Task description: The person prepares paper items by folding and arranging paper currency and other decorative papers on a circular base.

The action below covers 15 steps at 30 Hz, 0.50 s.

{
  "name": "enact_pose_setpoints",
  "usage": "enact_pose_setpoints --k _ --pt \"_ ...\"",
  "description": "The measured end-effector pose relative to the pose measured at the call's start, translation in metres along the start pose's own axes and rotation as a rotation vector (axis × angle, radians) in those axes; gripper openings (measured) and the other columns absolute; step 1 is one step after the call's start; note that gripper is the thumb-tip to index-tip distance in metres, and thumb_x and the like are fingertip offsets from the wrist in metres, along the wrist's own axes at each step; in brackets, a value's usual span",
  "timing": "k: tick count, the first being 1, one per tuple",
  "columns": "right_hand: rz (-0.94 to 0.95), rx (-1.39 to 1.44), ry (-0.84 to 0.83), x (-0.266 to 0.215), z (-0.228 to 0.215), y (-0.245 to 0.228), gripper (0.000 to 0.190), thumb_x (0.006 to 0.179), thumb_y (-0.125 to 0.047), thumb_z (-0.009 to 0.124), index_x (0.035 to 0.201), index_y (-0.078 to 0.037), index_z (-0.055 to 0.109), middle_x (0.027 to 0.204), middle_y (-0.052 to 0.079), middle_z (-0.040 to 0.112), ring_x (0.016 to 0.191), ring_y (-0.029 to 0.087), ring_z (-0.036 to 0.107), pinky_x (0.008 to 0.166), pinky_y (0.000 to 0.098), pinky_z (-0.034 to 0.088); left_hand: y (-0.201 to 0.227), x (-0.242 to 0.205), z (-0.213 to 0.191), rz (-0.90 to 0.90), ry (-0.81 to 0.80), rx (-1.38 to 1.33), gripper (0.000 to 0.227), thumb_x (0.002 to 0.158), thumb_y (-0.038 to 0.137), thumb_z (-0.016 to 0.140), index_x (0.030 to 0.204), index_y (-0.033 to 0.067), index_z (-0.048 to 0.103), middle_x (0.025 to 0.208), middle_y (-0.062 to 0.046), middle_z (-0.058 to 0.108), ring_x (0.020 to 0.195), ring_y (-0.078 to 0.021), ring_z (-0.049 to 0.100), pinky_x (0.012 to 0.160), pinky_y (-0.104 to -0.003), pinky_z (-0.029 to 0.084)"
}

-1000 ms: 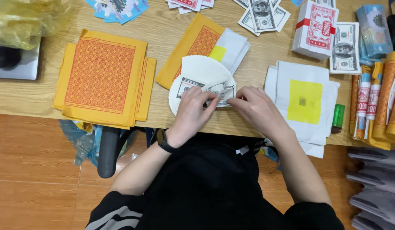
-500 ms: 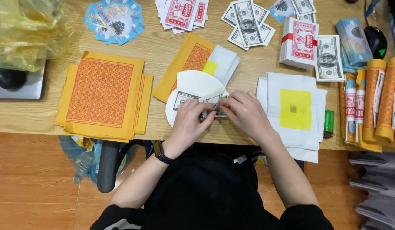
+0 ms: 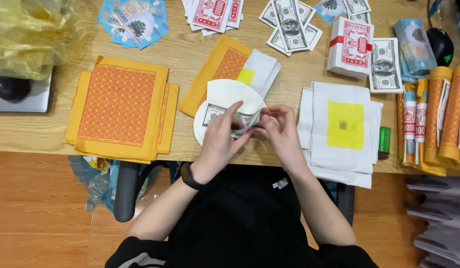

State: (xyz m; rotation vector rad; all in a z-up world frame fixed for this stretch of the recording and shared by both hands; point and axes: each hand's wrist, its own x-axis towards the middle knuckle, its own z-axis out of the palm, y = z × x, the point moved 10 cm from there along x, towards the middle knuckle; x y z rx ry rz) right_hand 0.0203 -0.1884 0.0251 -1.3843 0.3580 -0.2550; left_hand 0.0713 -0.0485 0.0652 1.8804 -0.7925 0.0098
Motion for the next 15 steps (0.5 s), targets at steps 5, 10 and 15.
enact_pose_setpoints --k 5,10,15 --pt "0.041 -0.055 0.046 0.003 -0.012 0.016 0.043 0.1 -0.023 0.053 0.133 -0.006 0.031 0.119 0.016 0.05 0.097 0.019 0.058 0.075 0.029 0.056 0.002 -0.006 0.013 0.126 -0.084 0.143 0.047 0.081 0.034 0.078 0.118 0.01 0.064 0.095 -0.008 0.067 0.105 -0.0279 0.059 0.097 -0.046 0.04" --pt "0.03 -0.116 0.017 0.008 -0.007 0.017 0.058 0.091 -0.009 0.067 0.137 -0.006 0.032 0.106 0.016 0.063 0.089 0.017 0.061 0.076 0.0263 0.052 0.004 -0.011 0.016 0.203 -0.08 0.242 0.023 0.092 0.035 0.065 0.106 0.0175 0.069 0.098 -0.002 0.064 0.105 -0.0233 0.058 0.1 -0.047 0.037" --pt "-0.13 -0.229 0.017 0.005 -0.006 -0.024 0.048 0.087 0.007 0.061 0.131 -0.007 0.049 0.097 0.012 0.069 0.08 0.011 0.06 0.069 0.0233 0.053 0.025 -0.005 -0.007 0.29 0.036 0.248 0.03 0.094 0.028 0.063 0.121 0.014 0.065 0.106 -0.006 0.063 0.11 -0.0262 0.057 0.105 -0.053 0.034"
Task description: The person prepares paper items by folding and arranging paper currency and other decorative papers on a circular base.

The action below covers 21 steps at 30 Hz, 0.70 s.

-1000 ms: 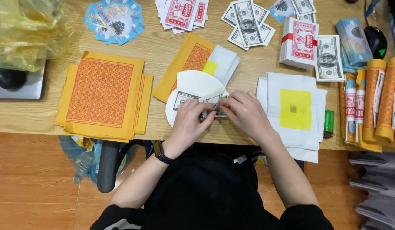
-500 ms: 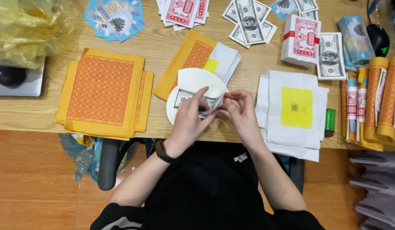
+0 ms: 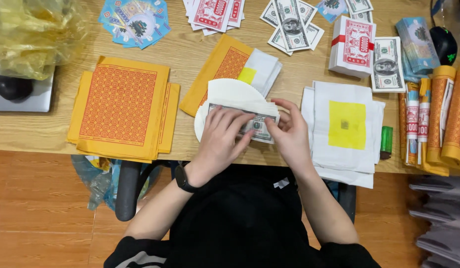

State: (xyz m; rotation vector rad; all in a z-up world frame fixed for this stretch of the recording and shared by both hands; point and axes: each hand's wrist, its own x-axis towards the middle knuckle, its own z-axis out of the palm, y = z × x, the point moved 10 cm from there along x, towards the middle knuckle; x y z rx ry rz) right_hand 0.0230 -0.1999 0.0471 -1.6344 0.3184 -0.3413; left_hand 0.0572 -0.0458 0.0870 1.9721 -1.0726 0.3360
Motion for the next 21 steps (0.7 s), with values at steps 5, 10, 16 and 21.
enact_pose_setpoints --k 5,10,16,21 --pt "-0.251 -0.314 -0.123 -0.017 -0.009 -0.081 0.029 0.085 0.007 0.066 0.112 -0.005 0.066 0.092 0.008 0.073 0.077 0.014 0.064 0.072 0.0276 0.054 0.024 0.031 -0.037 0.075 -0.012 -0.023 0.068 0.085 0.03 0.078 0.141 0.0094 0.045 0.124 -0.014 0.055 0.122 -0.0333 0.05 0.109 -0.058 0.029" --pt "-0.617 -0.504 -0.329 -0.033 0.012 -0.166 0.029 0.081 0.017 0.063 0.098 -0.005 0.071 0.092 0.007 0.072 0.085 0.028 0.069 0.087 0.0421 0.052 0.055 0.039 -0.001 -0.051 -0.517 -0.87 0.071 0.088 0.018 0.069 0.143 -0.0079 0.031 0.131 -0.034 0.051 0.124 -0.0484 0.052 0.105 -0.064 0.036" --pt "-0.709 -0.565 -0.28 -0.014 0.01 -0.166 0.027 0.083 0.015 0.063 0.101 -0.004 0.07 0.093 0.007 0.07 0.091 0.03 0.067 0.102 0.0501 0.044 0.039 0.021 0.074 -0.388 -0.47 -1.534 0.039 0.09 0.013 0.063 0.124 -0.0055 0.053 0.111 -0.02 0.065 0.106 -0.0261 0.063 0.096 -0.048 0.052" --pt "-0.494 -0.462 0.053 0.001 -0.037 -0.124 0.031 0.101 0.005 0.044 0.13 0.006 0.055 0.123 0.023 0.061 0.119 0.037 0.057 0.102 0.0504 0.043 0.013 0.015 0.092 -0.5 -0.23 -1.827 0.041 0.083 -0.006 0.056 0.123 -0.0146 0.049 0.114 -0.03 0.057 0.099 -0.0377 0.064 0.084 -0.058 0.055"
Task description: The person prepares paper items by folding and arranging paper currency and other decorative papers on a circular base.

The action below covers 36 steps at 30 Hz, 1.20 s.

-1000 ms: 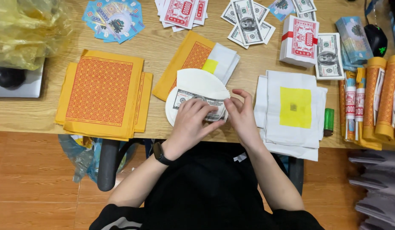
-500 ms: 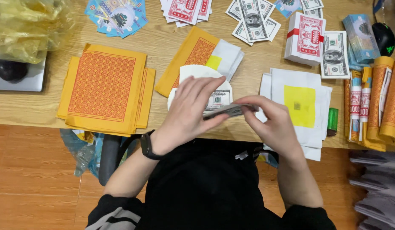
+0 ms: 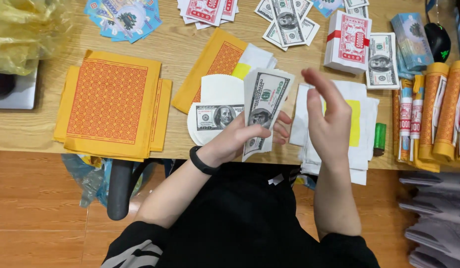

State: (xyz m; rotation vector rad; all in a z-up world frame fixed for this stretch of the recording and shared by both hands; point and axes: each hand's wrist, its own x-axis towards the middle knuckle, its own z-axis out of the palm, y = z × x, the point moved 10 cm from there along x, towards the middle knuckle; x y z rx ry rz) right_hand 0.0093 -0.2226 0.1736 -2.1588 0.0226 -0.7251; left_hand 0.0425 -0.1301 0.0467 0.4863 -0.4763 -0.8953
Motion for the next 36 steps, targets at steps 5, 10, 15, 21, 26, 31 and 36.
enact_pose_setpoints --k 5,10,15,21,26,31,36 --pt "0.005 -0.028 -0.17 -0.008 0.026 -0.007 0.032 0.098 0.006 0.045 0.127 0.005 0.058 0.129 0.026 0.056 0.121 0.045 0.055 0.102 0.0557 0.04 -0.009 0.0 0.003 -0.045 -0.001 0.138 0.046 0.083 -0.004 0.058 0.127 -0.0131 0.049 0.112 -0.024 0.059 0.1 -0.0305 0.064 0.086 -0.049 0.056" --pt "-0.118 -0.205 -0.098 -0.002 0.018 -0.019 0.049 0.096 0.009 0.042 0.144 0.005 0.038 0.139 0.029 0.041 0.126 0.05 0.046 0.106 0.0616 0.036 0.004 -0.005 0.027 -0.132 -0.066 0.287 0.029 0.083 -0.001 0.06 0.112 -0.0074 0.061 0.093 -0.015 0.066 0.09 -0.0211 0.066 0.083 -0.037 0.055" --pt "-0.214 -0.272 -0.217 -0.005 0.027 -0.026 0.041 0.092 0.001 0.053 0.132 -0.005 0.056 0.138 0.018 0.049 0.127 0.041 0.049 0.107 0.0541 0.034 -0.018 -0.009 0.008 -0.204 -0.043 0.45 0.019 0.083 0.002 0.064 0.101 -0.0024 0.067 0.087 -0.015 0.07 0.085 -0.0189 0.065 0.081 -0.034 0.053" --pt "-0.181 -0.136 -0.261 -0.008 0.03 -0.01 0.022 0.087 -0.002 0.066 0.108 -0.009 0.068 0.094 0.005 0.068 0.094 0.028 0.066 0.099 0.0474 0.044 -0.01 -0.016 0.022 -0.305 -0.087 0.505 0.019 0.083 0.002 0.059 0.1 -0.0034 0.067 0.085 -0.017 0.072 0.082 -0.0195 0.07 0.077 -0.031 0.055" --pt "-0.072 -0.022 -0.228 0.003 0.006 -0.006 0.02 0.085 0.0 0.068 0.102 -0.01 0.07 0.091 0.003 0.071 0.088 0.024 0.069 0.094 0.0434 0.049 0.006 -0.02 0.034 -0.358 -0.037 0.538 0.03 0.083 -0.001 0.048 0.108 -0.0091 0.062 0.096 -0.023 0.071 0.091 -0.0249 0.069 0.083 -0.035 0.055" --pt "0.135 0.119 -0.256 0.009 0.0 0.041 0.02 0.084 0.001 0.069 0.103 -0.006 0.073 0.088 0.009 0.073 0.076 0.018 0.066 0.073 0.037 0.056 -0.007 -0.022 0.011 -0.401 0.003 0.655 0.032 0.083 -0.002 0.043 0.109 -0.0063 0.061 0.086 -0.022 0.073 0.08 -0.0218 0.072 0.071 -0.03 0.059" --pt "0.349 0.125 0.046 0.065 -0.057 0.117 0.019 0.098 -0.014 0.071 0.113 -0.003 0.066 0.095 0.011 0.065 0.079 0.016 0.062 0.065 0.0313 0.06 -0.013 -0.034 0.0 -0.435 0.019 0.535 0.059 0.087 -0.003 0.039 0.146 0.0001 0.035 0.105 -0.025 0.068 0.087 -0.0261 0.071 0.078 -0.034 0.06"
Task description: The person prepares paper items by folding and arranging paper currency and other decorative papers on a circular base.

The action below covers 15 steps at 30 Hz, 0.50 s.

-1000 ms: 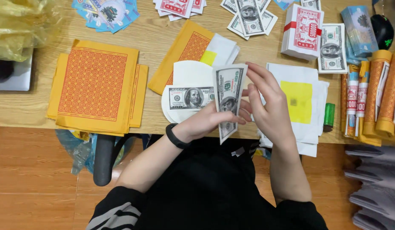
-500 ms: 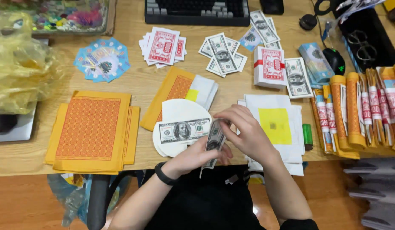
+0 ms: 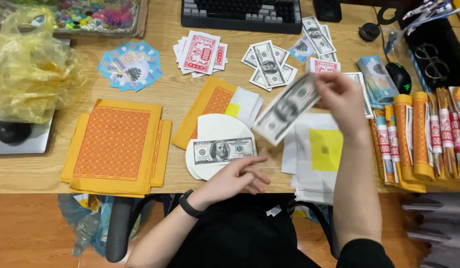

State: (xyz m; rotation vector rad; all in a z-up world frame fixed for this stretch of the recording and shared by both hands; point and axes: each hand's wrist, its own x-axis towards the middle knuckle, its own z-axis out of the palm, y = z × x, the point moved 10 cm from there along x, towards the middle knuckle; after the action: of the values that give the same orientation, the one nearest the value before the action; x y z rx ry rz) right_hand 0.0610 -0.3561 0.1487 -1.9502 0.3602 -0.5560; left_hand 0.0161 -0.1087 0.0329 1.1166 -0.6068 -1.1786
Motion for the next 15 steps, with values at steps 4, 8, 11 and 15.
enact_pose_setpoints --k 4,8,11,15 --pt "0.086 0.096 0.135 0.088 -0.027 0.068 0.03 0.098 -0.017 0.069 0.121 -0.001 0.06 0.097 0.004 0.062 0.063 0.009 0.065 0.047 0.0177 0.056 -0.011 -0.008 0.003 -0.021 -0.037 0.011 0.053 0.091 0.001 0.039 0.145 -0.0011 0.039 0.107 -0.025 0.067 0.088 -0.0282 0.07 0.079 -0.039 0.06" --pt "0.33 0.153 0.189 0.129 -0.003 0.123 0.036 0.092 -0.021 0.07 0.123 -0.01 0.058 0.092 0.003 0.062 0.063 0.014 0.073 0.045 0.0236 0.06 -0.004 -0.009 0.009 0.009 -0.12 0.044 0.051 0.093 0.003 0.04 0.143 -0.0025 0.041 0.105 -0.023 0.067 0.087 -0.0268 0.07 0.078 -0.038 0.059" --pt "0.374 0.116 0.164 0.143 0.025 0.136 0.037 0.09 -0.019 0.067 0.124 -0.009 0.057 0.094 0.007 0.064 0.066 0.016 0.075 0.046 0.0254 0.061 0.001 -0.009 0.004 0.02 -0.115 0.045 0.049 0.094 0.004 0.041 0.142 -0.0028 0.041 0.104 -0.022 0.067 0.087 -0.026 0.07 0.077 -0.037 0.06" --pt "0.39 0.114 0.182 0.156 0.044 0.166 0.034 0.09 -0.015 0.065 0.121 -0.007 0.057 0.092 0.009 0.063 0.062 0.018 0.075 0.044 0.024 0.063 0.007 -0.012 -0.004 0.022 -0.067 0.104 0.049 0.094 0.006 0.044 0.142 -0.0007 0.041 0.101 -0.019 0.069 0.08 -0.0226 0.07 0.07 -0.032 0.061"
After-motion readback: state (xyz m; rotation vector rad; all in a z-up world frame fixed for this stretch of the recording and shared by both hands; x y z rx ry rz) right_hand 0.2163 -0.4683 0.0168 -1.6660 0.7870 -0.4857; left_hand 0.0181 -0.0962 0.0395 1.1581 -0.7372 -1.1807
